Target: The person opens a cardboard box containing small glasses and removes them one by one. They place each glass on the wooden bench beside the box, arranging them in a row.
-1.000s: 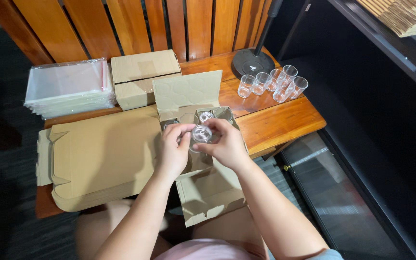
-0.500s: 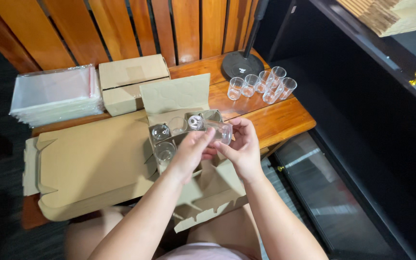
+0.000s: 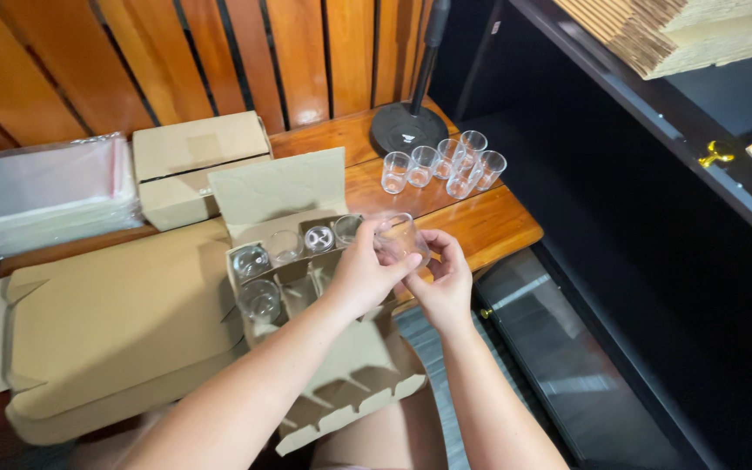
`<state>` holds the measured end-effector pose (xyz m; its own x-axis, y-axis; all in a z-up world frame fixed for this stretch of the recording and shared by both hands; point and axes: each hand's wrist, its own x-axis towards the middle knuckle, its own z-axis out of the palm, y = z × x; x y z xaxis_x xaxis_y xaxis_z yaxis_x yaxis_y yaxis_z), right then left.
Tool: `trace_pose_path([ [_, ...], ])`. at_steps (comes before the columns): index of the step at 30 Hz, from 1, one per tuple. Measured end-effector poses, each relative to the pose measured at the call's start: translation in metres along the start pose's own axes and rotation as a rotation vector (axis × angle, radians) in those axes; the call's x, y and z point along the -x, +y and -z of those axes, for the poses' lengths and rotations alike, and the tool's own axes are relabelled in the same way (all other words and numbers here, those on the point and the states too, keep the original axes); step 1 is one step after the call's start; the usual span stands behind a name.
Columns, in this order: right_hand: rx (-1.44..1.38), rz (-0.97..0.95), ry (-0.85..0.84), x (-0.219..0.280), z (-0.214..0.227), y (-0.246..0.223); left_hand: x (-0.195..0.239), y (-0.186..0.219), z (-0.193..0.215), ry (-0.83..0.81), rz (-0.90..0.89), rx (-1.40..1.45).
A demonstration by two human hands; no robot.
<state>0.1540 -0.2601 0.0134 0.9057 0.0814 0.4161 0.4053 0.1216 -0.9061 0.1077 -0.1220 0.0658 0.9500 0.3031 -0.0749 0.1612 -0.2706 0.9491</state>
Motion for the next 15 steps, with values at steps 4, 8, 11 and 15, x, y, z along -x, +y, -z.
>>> trace_pose_path([
  [4,0.038,-0.024,0.040,-0.015,0.010,0.023,-0.020,0.011,-0.013,-0.041,-0.075,-0.176],
  [8,0.077,-0.024,0.093,-0.032,0.016,0.048,-0.060,-0.005,-0.036,-0.077,-0.158,-0.238],
  [11,0.054,-0.109,0.132,-0.052,0.021,0.059,-0.096,-0.016,-0.054,-0.085,-0.122,-0.261],
  [15,0.005,-0.220,0.196,-0.080,0.024,0.081,-0.140,-0.028,-0.078,-0.095,-0.032,-0.214],
])
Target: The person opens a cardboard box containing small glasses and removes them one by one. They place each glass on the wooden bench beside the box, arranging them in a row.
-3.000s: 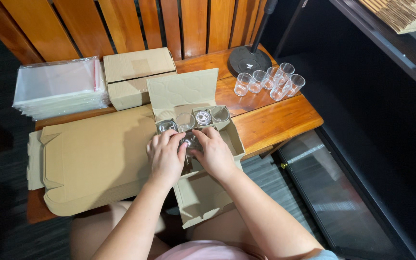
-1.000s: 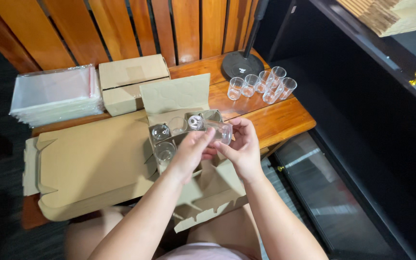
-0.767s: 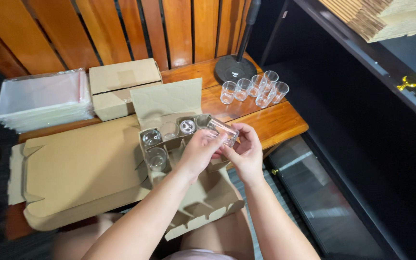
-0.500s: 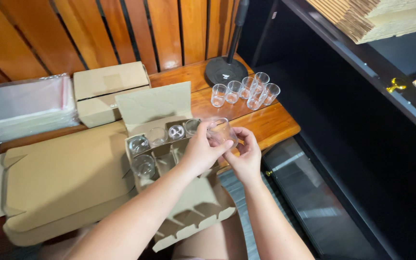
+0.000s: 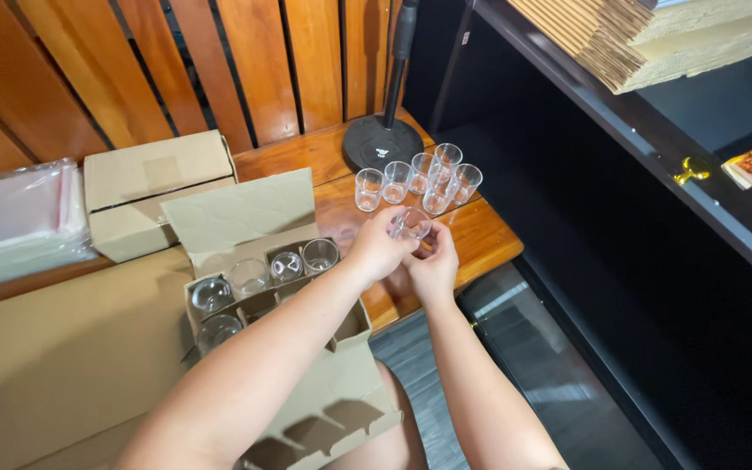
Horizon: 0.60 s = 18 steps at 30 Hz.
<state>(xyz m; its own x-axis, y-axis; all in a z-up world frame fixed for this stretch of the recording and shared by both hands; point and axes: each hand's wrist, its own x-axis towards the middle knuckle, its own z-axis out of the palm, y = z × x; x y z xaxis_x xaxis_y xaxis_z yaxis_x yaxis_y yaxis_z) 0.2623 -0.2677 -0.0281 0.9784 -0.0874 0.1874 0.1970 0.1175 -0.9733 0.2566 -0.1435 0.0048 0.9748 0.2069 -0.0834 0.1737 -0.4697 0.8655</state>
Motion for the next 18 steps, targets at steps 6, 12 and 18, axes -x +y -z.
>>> trace_pose_path([
  [6,0.218,0.026,0.136,-0.025,-0.013,0.004,-0.055,-0.022,-0.036,0.073,0.130,0.173],
  [12,0.190,0.025,0.172,-0.041,-0.022,0.012,-0.051,-0.002,-0.031,0.059,0.245,0.244],
  [18,0.151,0.057,0.166,-0.057,-0.019,0.029,-0.071,-0.019,-0.043,0.075,0.254,0.239],
])
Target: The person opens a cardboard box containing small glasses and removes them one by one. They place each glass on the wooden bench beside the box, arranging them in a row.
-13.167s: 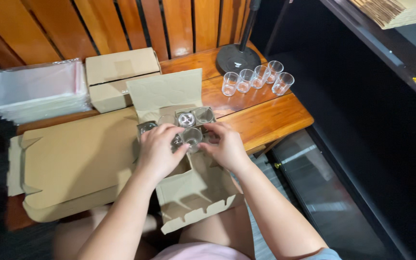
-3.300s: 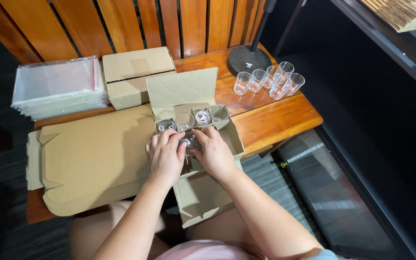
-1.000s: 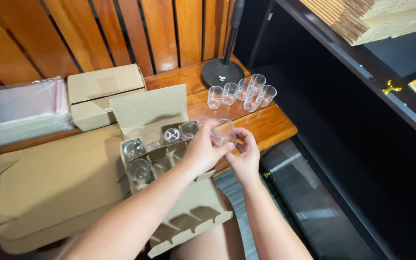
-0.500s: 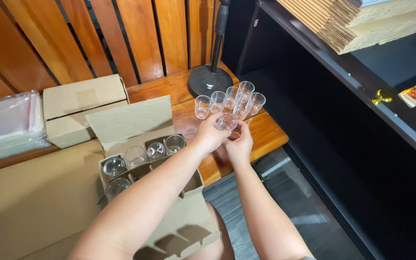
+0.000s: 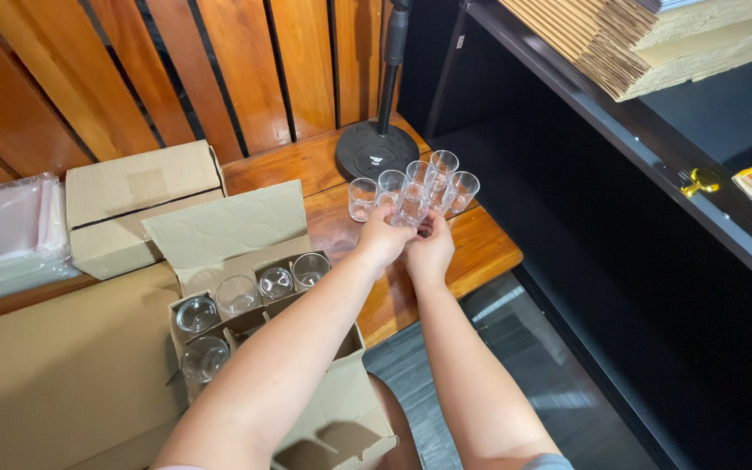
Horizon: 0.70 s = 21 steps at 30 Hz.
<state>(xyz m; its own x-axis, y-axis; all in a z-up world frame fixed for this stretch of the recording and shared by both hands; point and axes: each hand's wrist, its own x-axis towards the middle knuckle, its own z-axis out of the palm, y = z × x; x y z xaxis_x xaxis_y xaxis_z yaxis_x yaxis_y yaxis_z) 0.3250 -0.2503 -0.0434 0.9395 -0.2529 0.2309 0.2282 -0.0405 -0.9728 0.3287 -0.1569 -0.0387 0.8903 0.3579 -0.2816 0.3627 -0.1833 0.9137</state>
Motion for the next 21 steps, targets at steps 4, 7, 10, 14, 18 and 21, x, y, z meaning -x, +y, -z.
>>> trace_pose_path([
  [4,0.125,-0.007,0.048,0.005,-0.003,-0.020,0.019,0.020,0.004,-0.022,0.005,0.024],
  [7,0.249,-0.006,0.062,0.003,-0.003,-0.018,0.022,0.024,0.004,-0.026,0.025,0.024],
  [10,0.320,0.016,0.058,-0.002,-0.004,-0.002,0.016,0.022,0.003,-0.028,0.021,0.017],
  [14,0.355,0.033,0.055,-0.006,-0.004,0.007,0.020,0.024,0.006,-0.035,0.022,0.004],
  [18,0.327,0.010,0.065,-0.007,-0.006,0.013,0.031,0.034,0.011,-0.060,0.010,0.014],
  [21,0.317,0.001,0.070,-0.002,-0.004,-0.003,0.035,0.036,0.012,-0.064,-0.005,0.018],
])
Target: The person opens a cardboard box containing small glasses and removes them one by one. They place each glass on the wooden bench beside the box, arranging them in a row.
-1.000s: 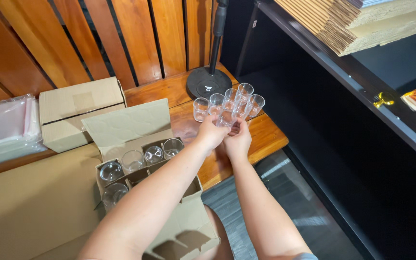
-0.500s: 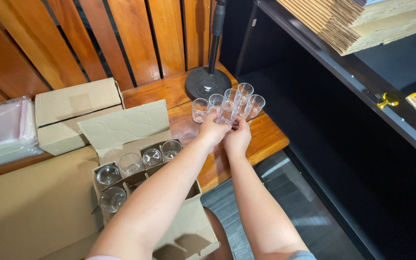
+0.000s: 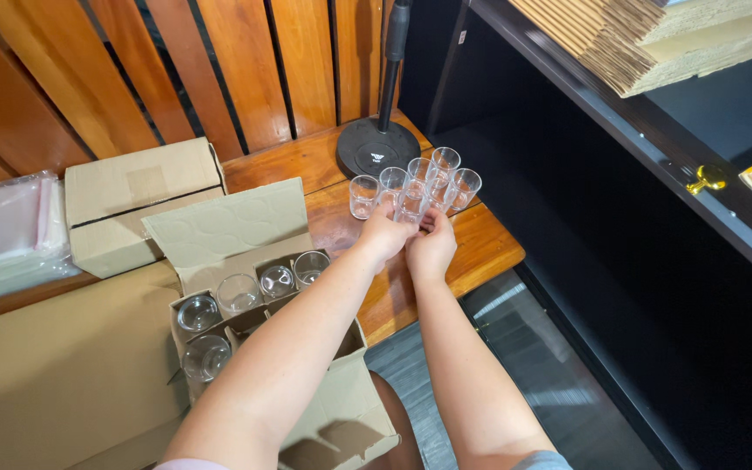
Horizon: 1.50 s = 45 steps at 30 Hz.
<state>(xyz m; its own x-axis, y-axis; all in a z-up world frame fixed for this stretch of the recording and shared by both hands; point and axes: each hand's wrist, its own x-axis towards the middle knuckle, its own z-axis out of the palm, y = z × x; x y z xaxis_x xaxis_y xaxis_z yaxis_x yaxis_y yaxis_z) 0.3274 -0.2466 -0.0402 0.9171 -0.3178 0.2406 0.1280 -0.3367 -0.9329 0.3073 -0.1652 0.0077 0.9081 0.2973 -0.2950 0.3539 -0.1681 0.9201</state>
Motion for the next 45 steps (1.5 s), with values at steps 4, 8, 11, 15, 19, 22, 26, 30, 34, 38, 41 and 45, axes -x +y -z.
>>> trace_pose_path([
  [4,-0.195,-0.034,-0.022,-0.001,0.000,0.008,0.011,-0.006,0.013,0.040,0.035,-0.027],
  [8,-0.347,-0.092,-0.078,0.000,0.005,0.029,0.075,0.005,0.069,0.002,-0.195,0.262],
  [11,-0.412,-0.114,-0.115,0.016,0.016,0.030,0.131,0.010,0.122,0.031,-0.269,0.374],
  [15,-0.479,-0.116,-0.165,0.038,0.023,0.023,0.178,-0.019,0.182,0.175,-0.264,0.392],
  [19,-0.534,-0.089,-0.242,0.078,0.042,-0.039,0.224,-0.045,0.223,0.298,-0.300,0.376],
  [22,-0.598,-0.046,-0.304,0.110,0.046,-0.082,0.244,-0.071,0.238,0.367,-0.297,0.330],
  [26,-0.625,0.034,-0.436,0.154,0.052,-0.133,0.265,-0.095,0.253,0.417,-0.290,0.189],
  [30,-0.522,0.152,-0.614,0.199,0.047,-0.162,0.275,-0.116,0.266,0.458,-0.242,-0.078],
  [34,-0.353,0.165,-0.751,0.239,0.040,-0.157,0.282,-0.132,0.271,0.445,-0.266,-0.240],
  [38,0.044,0.356,-0.927,0.258,0.031,-0.154,0.283,-0.138,0.268,0.397,-0.265,-0.287],
  [41,0.238,0.490,-0.939,0.263,0.023,-0.149,0.281,-0.139,0.265,0.358,-0.243,-0.302],
  [45,0.336,0.576,-0.912,0.267,0.018,-0.143,0.279,-0.141,0.263,0.315,-0.210,-0.364],
])
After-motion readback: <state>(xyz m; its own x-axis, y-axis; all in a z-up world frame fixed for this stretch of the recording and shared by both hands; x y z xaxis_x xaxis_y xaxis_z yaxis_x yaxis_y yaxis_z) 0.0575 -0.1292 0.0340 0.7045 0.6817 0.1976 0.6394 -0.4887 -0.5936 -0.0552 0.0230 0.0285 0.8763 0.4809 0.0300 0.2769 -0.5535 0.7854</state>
